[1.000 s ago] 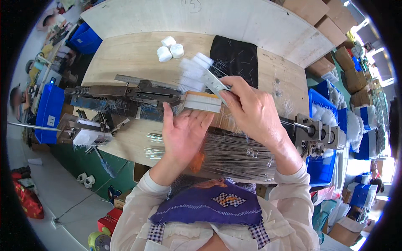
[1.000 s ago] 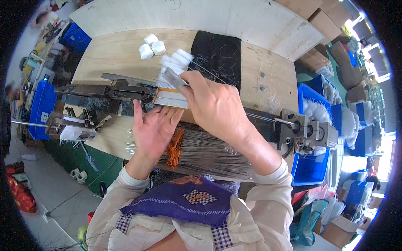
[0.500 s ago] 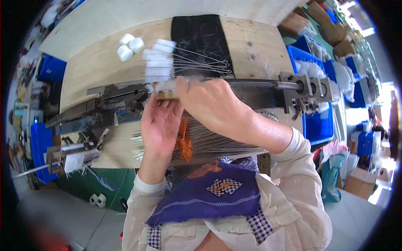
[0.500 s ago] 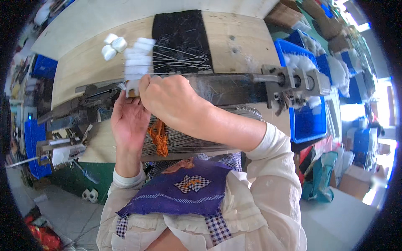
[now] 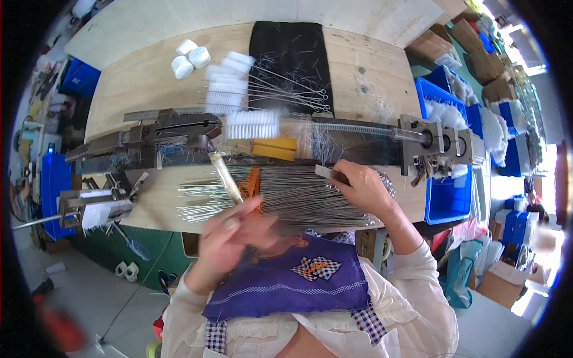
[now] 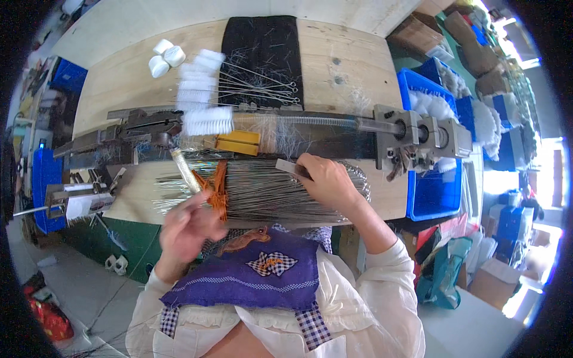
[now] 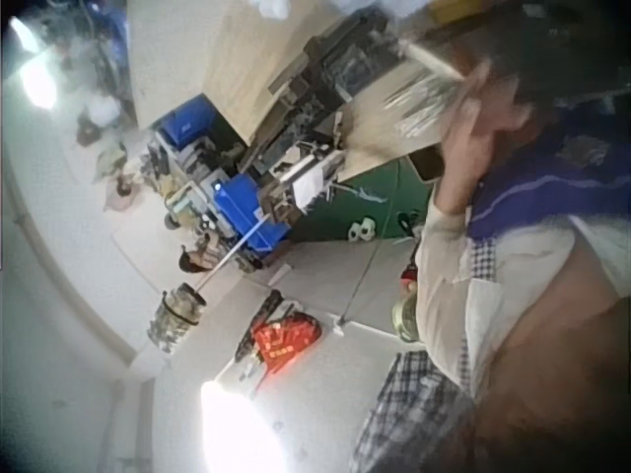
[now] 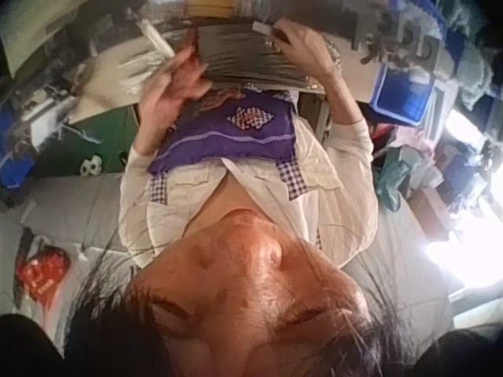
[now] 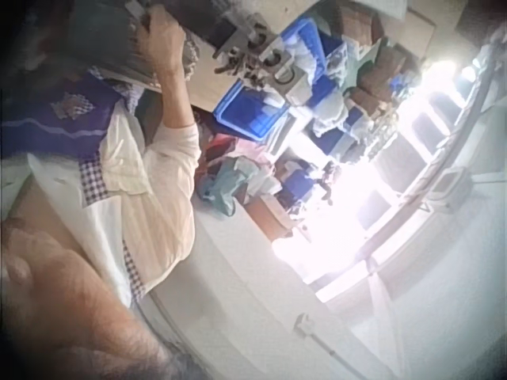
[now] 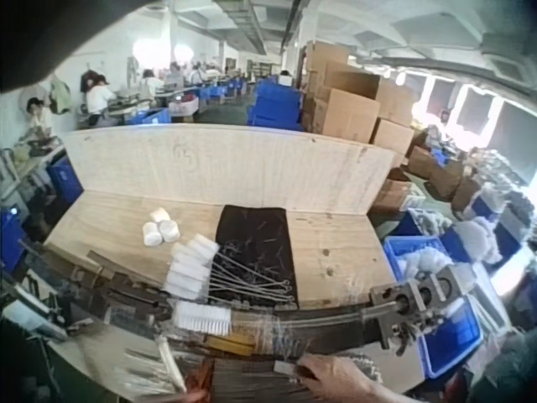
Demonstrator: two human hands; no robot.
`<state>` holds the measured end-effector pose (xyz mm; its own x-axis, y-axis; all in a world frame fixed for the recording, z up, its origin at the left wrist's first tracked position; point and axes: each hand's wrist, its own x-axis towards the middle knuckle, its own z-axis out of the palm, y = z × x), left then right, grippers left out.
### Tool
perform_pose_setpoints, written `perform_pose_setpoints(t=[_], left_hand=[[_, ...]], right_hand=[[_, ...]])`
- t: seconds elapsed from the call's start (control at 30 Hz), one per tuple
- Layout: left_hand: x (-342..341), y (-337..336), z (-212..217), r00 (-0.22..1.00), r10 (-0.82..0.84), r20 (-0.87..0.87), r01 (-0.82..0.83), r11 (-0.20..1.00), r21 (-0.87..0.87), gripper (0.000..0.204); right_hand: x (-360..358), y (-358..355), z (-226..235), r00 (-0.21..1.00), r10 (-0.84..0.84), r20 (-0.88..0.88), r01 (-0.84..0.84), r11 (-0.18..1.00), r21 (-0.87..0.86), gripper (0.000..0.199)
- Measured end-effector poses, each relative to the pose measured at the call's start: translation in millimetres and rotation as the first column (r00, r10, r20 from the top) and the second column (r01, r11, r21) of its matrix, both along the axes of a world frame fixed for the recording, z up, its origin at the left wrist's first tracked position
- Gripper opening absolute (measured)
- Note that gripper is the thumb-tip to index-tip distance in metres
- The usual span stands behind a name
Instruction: Operating a manual wire-twisting machine to assemble small cleaning brushes by inserting bristles and wire rods.
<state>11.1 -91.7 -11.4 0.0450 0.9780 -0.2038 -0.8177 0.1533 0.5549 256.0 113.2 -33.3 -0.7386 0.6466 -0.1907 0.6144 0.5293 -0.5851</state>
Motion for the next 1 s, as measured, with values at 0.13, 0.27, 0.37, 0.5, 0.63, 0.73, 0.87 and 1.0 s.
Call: perform_pose_setpoints(t=[0.13,0.27,0.37,0.5,0.63,0.73,0.87,1.0], left_hand=[[-58,-56,-25,-0.864,-0.060,-0.500,-0.331,0.817,0.473,0.066],[-146,-183,-66,-0.340,-0.711,-0.615,-0.939,0.218,0.266,0.079],[-192,-263,-76,-0.205,-0.800,-0.563,-0.966,0.074,0.246,0.080],[-176,-241,-89,-0.106,-0.515,-0.851,-0.994,0.076,0.078,0.080],[-109,-135,-65,-0.435,-0.578,-0.691,-0.897,0.342,0.279,0.079],[-41,-43,-4,-0.532,0.125,-0.838,-0.504,0.748,0.431,0.075],[26,24,65,0.234,0.210,-0.949,0.155,0.956,0.250,0.046],[6,15,33,0.371,-0.043,-0.927,0.109,0.994,-0.002,0.021]], right_hand=[[10,-6,11,0.981,-0.065,-0.181,0.068,0.998,0.014,0.019],[24,-6,21,0.893,-0.348,-0.285,0.379,0.923,0.061,0.016],[42,5,24,0.603,-0.512,-0.612,0.353,0.859,-0.371,0.016],[81,22,39,0.177,-0.495,-0.851,0.381,0.832,-0.404,0.020],[112,42,74,0.024,-0.374,-0.927,0.376,0.863,-0.338,0.026],[66,25,84,0.030,-0.389,-0.921,0.319,0.877,-0.360,0.026],[-40,2,102,0.226,-0.192,-0.955,-0.106,0.970,-0.220,0.026],[-48,12,106,0.651,-0.146,-0.745,0.087,0.989,-0.118,0.019]])
